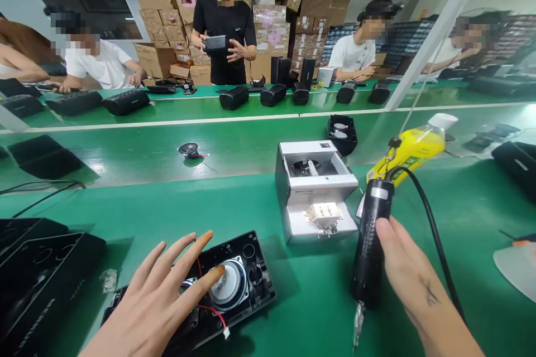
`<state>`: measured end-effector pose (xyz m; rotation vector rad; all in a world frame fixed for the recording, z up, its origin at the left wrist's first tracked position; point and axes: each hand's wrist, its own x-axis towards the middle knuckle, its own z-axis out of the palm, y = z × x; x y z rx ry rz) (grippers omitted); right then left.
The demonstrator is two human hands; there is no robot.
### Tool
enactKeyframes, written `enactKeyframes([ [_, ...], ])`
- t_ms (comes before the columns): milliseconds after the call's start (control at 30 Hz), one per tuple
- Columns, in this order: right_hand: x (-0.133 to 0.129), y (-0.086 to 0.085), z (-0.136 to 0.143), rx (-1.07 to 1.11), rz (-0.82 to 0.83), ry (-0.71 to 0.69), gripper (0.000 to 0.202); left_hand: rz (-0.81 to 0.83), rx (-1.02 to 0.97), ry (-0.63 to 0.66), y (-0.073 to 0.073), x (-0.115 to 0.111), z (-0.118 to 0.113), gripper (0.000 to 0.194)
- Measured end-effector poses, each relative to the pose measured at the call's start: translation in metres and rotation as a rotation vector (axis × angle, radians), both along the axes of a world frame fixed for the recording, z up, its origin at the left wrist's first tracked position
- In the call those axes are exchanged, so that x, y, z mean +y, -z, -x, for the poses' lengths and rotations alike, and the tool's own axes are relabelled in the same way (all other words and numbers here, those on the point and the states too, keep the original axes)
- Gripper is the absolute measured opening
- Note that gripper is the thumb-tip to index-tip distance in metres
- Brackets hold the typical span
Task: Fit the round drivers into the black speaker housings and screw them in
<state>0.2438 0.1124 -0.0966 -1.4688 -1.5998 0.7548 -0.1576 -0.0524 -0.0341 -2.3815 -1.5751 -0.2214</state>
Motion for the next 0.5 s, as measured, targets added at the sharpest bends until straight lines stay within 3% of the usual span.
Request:
enactKeyframes([
  [67, 0.006, -0.001, 0.01, 0.199, 0.092, -0.032, 0.029, 0.071, -0.027, -0.024, 0.002, 0.001, -0.004, 0.09],
  [233, 0.005, -0.02, 0.016, 0.569, 0.156, -0.14, 0.038, 0.087, -0.118, -0.105, -0.002, -0.008, -0.003, 0.087],
  [433, -0.012, -0.037, 0.019, 0.976, 0.117, -0.146, 0.051, 0.095, -0.092, -0.14, 0.0, -0.009, -0.006, 0.084],
  [500, -0.016, -0.046, 0.022, 1.01, 0.059, -0.227, 0.053, 0.064, -0.061, -0.147, 0.006, -0.01, -0.005, 0.087],
])
